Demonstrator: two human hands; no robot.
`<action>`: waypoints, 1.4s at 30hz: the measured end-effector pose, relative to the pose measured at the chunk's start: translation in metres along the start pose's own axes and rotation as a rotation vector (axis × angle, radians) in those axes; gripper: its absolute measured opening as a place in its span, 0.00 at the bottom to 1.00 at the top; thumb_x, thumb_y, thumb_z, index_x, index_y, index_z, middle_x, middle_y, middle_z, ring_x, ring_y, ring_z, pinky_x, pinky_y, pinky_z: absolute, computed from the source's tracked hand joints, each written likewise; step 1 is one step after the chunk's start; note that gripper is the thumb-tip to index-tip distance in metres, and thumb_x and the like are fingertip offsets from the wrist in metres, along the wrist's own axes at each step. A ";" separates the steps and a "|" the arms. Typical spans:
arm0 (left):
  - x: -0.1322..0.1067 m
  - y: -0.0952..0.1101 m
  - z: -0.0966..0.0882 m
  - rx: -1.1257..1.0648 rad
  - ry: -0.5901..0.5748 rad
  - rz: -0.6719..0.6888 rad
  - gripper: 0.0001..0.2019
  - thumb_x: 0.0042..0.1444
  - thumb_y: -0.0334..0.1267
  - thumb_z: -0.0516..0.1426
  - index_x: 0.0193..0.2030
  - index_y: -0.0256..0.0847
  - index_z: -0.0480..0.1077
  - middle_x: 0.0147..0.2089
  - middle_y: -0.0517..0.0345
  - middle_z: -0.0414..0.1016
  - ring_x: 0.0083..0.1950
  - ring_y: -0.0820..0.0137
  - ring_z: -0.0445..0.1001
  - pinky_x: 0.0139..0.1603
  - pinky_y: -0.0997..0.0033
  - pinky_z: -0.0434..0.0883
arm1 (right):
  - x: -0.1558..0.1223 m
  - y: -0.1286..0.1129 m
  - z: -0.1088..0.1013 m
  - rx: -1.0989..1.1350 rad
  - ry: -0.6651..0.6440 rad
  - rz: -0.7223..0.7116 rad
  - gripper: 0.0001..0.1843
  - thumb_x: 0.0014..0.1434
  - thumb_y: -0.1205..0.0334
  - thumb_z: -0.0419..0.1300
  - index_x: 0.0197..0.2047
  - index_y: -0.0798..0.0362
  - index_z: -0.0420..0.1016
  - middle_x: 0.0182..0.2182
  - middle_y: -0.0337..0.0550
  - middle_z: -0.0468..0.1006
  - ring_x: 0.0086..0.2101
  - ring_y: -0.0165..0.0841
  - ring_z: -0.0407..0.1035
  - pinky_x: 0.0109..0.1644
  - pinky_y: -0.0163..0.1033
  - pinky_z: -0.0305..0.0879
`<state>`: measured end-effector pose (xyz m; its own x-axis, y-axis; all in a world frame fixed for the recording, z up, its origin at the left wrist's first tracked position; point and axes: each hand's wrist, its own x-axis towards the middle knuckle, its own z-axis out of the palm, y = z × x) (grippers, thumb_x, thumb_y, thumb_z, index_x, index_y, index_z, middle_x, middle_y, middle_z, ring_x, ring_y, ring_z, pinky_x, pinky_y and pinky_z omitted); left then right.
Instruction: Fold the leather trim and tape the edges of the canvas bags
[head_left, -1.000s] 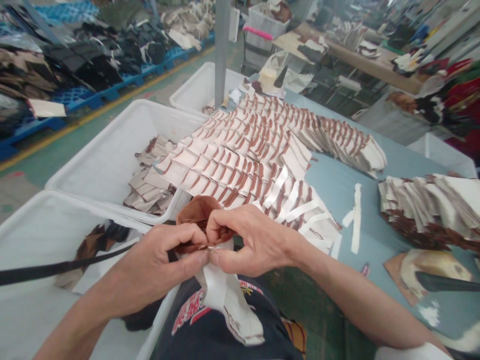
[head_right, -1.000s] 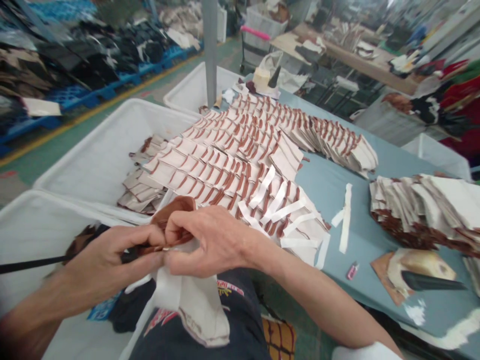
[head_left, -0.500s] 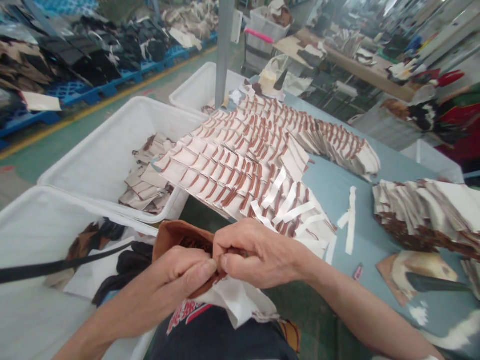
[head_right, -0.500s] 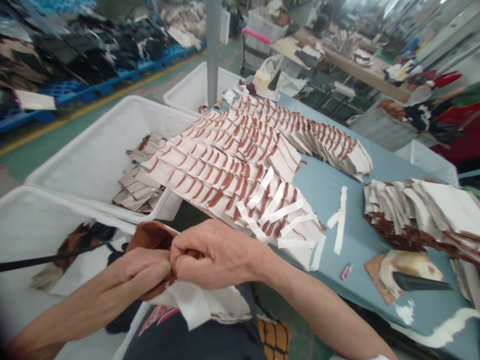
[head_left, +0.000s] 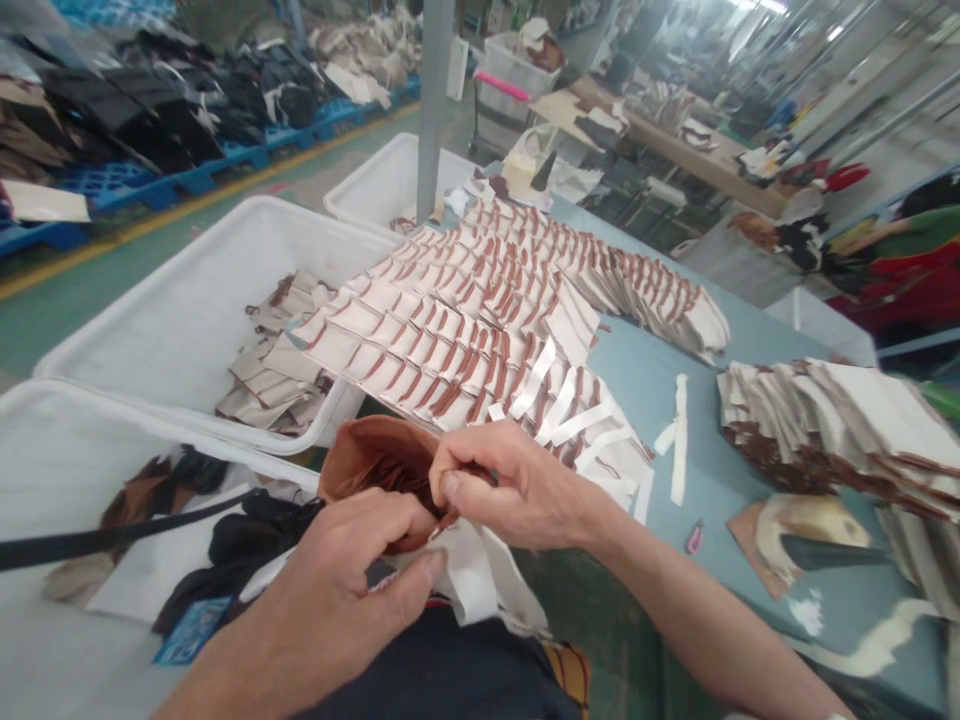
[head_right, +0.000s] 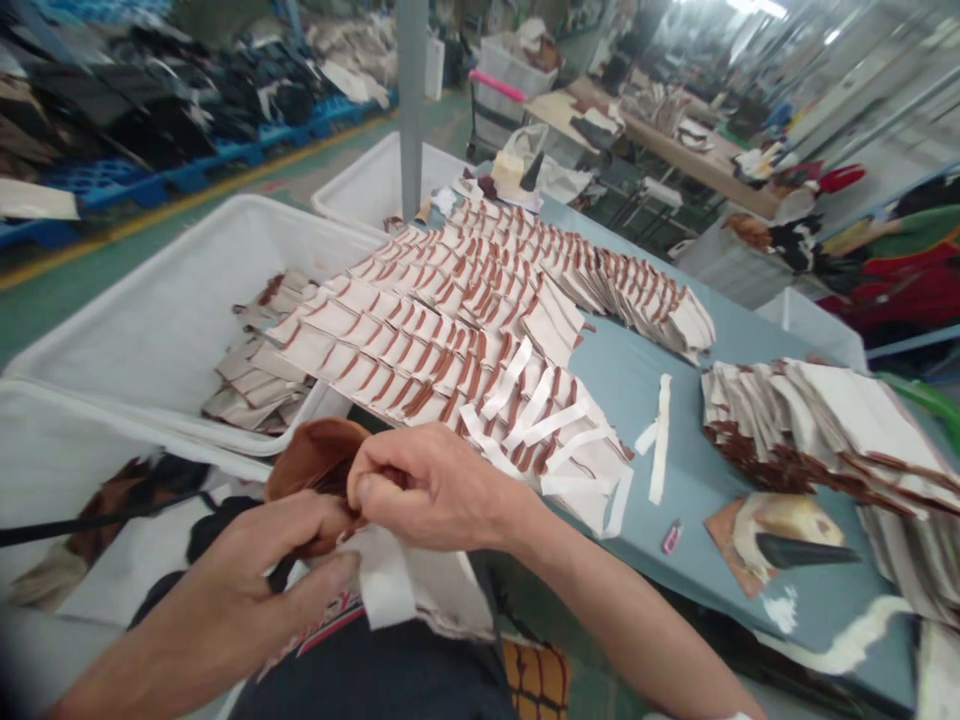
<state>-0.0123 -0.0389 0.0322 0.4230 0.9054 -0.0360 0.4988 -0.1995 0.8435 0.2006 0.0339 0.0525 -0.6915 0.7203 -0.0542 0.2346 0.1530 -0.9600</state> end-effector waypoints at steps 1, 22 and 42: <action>0.003 0.001 -0.005 -0.008 0.011 0.016 0.14 0.65 0.38 0.56 0.26 0.44 0.66 0.25 0.67 0.67 0.26 0.73 0.65 0.30 0.72 0.61 | 0.001 0.000 -0.003 0.027 -0.022 -0.013 0.08 0.61 0.66 0.56 0.31 0.54 0.75 0.26 0.36 0.75 0.27 0.28 0.67 0.32 0.32 0.61; 0.021 0.006 -0.053 -0.128 -0.123 -0.026 0.13 0.63 0.37 0.59 0.25 0.43 0.71 0.23 0.70 0.64 0.24 0.77 0.60 0.24 0.79 0.59 | 0.015 0.001 -0.002 -0.105 -0.077 -0.244 0.07 0.63 0.62 0.63 0.33 0.54 0.77 0.30 0.37 0.76 0.33 0.30 0.69 0.43 0.38 0.62; 0.043 -0.006 -0.046 -0.489 -0.326 -0.077 0.22 0.73 0.48 0.52 0.26 0.44 0.56 0.25 0.68 0.50 0.25 0.74 0.49 0.22 0.73 0.50 | 0.005 -0.001 -0.007 -0.330 -0.007 -0.251 0.02 0.59 0.68 0.62 0.36 0.52 0.74 0.31 0.36 0.76 0.34 0.31 0.68 0.43 0.38 0.61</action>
<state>-0.0319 0.0183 0.0504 0.6487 0.7332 -0.2041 0.1632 0.1279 0.9783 0.2016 0.0423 0.0556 -0.7596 0.6286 0.1670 0.2638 0.5324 -0.8043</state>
